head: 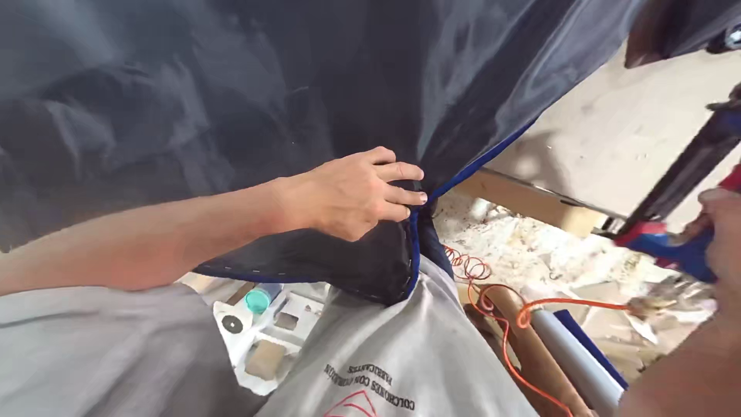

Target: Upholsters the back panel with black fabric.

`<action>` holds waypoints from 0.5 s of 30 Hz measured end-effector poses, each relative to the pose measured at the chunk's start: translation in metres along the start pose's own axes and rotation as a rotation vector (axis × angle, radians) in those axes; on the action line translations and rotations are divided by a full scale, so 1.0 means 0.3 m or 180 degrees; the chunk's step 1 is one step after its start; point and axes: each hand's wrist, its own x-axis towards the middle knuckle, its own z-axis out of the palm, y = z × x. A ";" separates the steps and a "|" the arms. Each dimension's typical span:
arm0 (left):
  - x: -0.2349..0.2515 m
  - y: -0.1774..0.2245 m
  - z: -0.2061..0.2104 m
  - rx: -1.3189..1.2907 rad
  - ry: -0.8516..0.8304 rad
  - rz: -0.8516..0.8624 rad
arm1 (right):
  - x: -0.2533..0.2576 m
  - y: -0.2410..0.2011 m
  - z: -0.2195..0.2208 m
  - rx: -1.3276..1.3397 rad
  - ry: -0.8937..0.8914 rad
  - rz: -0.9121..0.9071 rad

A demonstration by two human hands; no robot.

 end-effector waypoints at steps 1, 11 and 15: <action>-0.003 -0.010 0.006 -0.0014 0.0010 0.0074 | -0.095 0.075 -0.013 0.0565 -0.0215 -0.0419; -0.020 -0.077 0.034 0.0011 0.0002 0.0468 | -0.666 -0.245 0.251 0.0372 -0.0636 -0.1731; -0.011 -0.099 0.034 -0.0106 0.0091 0.0583 | -0.639 -0.292 0.267 0.0146 -0.0712 -0.1871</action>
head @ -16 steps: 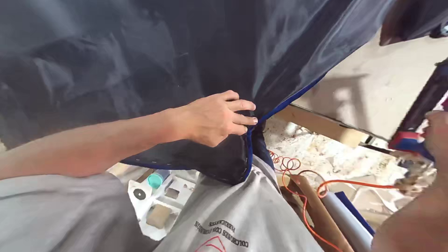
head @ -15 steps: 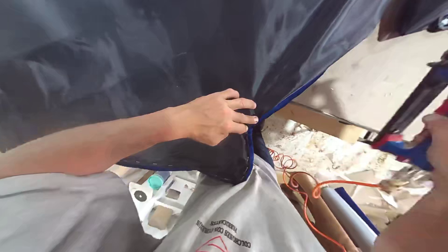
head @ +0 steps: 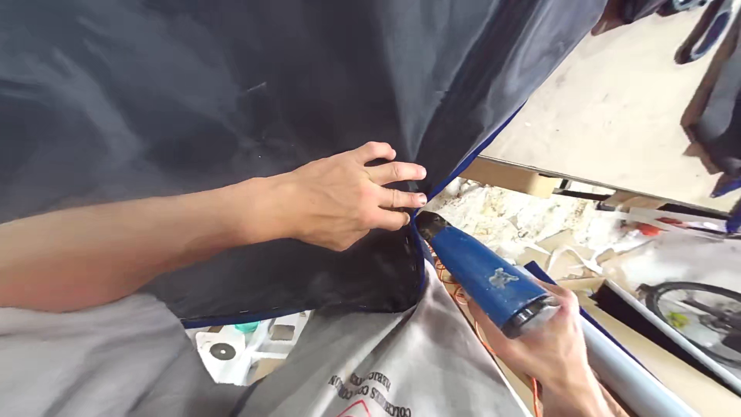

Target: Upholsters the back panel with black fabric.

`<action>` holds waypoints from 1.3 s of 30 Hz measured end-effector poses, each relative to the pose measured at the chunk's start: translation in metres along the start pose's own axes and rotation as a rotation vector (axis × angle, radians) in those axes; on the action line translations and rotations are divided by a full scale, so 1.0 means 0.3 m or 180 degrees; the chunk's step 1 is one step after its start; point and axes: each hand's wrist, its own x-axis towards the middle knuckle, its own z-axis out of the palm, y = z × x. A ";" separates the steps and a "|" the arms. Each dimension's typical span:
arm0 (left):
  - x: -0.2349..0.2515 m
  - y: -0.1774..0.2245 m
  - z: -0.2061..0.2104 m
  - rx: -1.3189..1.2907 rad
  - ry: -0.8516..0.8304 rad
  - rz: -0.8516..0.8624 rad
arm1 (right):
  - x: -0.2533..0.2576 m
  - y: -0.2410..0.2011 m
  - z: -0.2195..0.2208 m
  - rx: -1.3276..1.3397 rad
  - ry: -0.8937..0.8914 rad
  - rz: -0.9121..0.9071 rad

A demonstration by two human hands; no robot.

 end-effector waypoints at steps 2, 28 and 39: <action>0.004 -0.007 -0.010 -0.0056 -0.0031 0.0017 | 0.015 -0.005 0.000 -0.0038 -0.0045 -0.0020; 0.027 0.005 -0.023 -0.0836 0.0434 -0.0482 | -0.106 0.148 -0.216 0.0336 0.0725 0.0908; -0.102 0.232 -0.069 -0.0322 0.2486 -0.2419 | 0.200 0.690 -0.457 -0.1627 0.0674 0.1252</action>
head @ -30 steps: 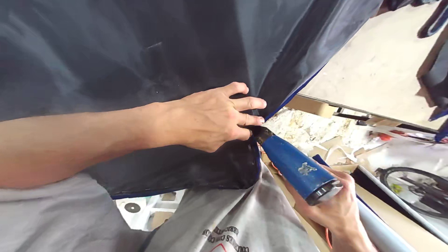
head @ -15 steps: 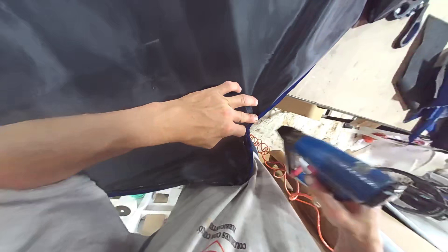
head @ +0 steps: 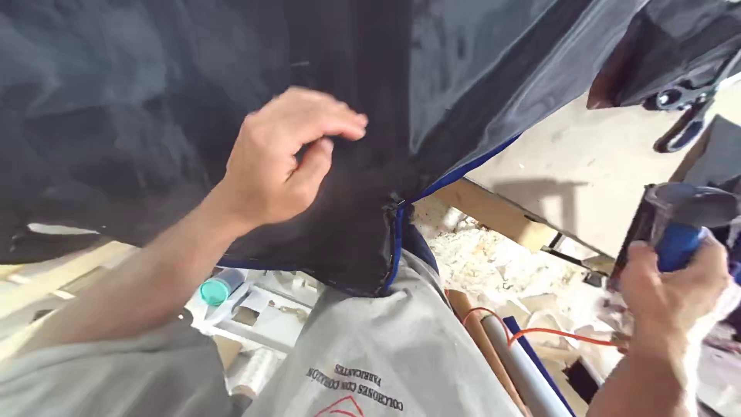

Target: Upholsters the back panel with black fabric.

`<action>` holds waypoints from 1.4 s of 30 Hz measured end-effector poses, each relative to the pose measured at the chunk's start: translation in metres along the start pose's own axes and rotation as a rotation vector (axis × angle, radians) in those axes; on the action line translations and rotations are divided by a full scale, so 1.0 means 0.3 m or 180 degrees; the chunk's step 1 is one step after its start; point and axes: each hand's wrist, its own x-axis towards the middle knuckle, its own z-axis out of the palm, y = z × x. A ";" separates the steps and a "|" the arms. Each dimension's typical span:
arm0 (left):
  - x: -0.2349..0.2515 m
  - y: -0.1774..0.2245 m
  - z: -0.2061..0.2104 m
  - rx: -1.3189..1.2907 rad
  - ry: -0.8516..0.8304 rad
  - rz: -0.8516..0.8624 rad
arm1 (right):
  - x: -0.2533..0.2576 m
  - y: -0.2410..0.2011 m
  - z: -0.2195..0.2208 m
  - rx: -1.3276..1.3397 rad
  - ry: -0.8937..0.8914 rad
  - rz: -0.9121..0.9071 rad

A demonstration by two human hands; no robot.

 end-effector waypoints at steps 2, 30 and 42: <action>-0.090 0.053 0.040 0.0171 0.0073 -0.0535 | 0.125 0.088 0.047 -0.0162 -0.0066 -0.0329; 0.067 0.315 0.588 0.1078 0.0824 -0.1181 | 0.392 -0.571 0.286 0.0603 0.0128 -0.4984; 0.245 0.377 0.840 0.1936 0.0368 -0.1620 | 0.636 -0.472 0.024 0.1491 0.0061 -0.4715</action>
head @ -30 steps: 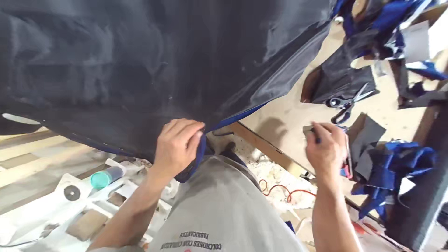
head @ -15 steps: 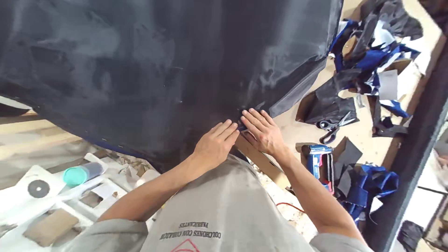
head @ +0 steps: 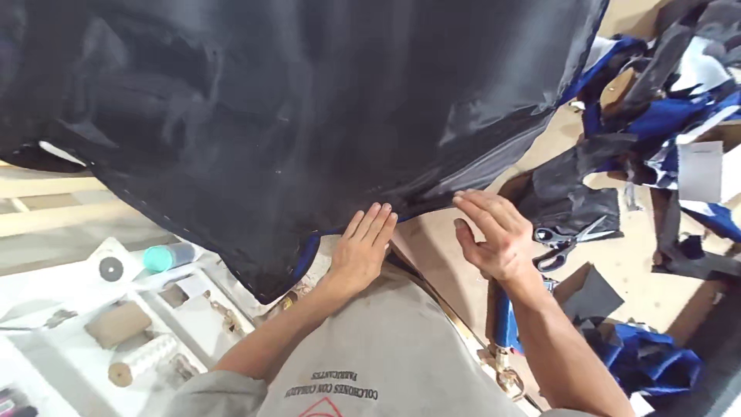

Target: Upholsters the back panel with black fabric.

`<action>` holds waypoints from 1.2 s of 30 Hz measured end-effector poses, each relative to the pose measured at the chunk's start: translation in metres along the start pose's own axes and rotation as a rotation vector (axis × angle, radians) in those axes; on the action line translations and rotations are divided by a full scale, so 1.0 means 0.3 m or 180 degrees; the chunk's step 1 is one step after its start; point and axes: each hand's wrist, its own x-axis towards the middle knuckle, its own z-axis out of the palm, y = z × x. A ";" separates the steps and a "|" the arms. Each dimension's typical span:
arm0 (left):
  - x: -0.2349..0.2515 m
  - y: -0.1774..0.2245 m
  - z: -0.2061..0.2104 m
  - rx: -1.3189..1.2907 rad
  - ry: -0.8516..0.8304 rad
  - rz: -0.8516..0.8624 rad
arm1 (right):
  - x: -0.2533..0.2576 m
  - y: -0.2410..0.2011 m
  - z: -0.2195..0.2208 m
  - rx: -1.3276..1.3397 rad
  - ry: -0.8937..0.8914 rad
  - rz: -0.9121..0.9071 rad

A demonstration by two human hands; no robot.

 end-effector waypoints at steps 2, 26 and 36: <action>0.004 0.015 0.016 0.0069 0.0149 0.0000 | 0.010 0.014 -0.028 -0.0129 -0.0026 -0.0091; 0.239 0.089 0.076 -0.0398 0.1070 0.0462 | -0.044 0.182 -0.107 -0.0208 0.0386 0.0194; 0.443 0.198 0.049 -0.0157 0.0270 -0.0392 | 0.245 0.336 -0.122 -0.0490 -0.1492 -0.1003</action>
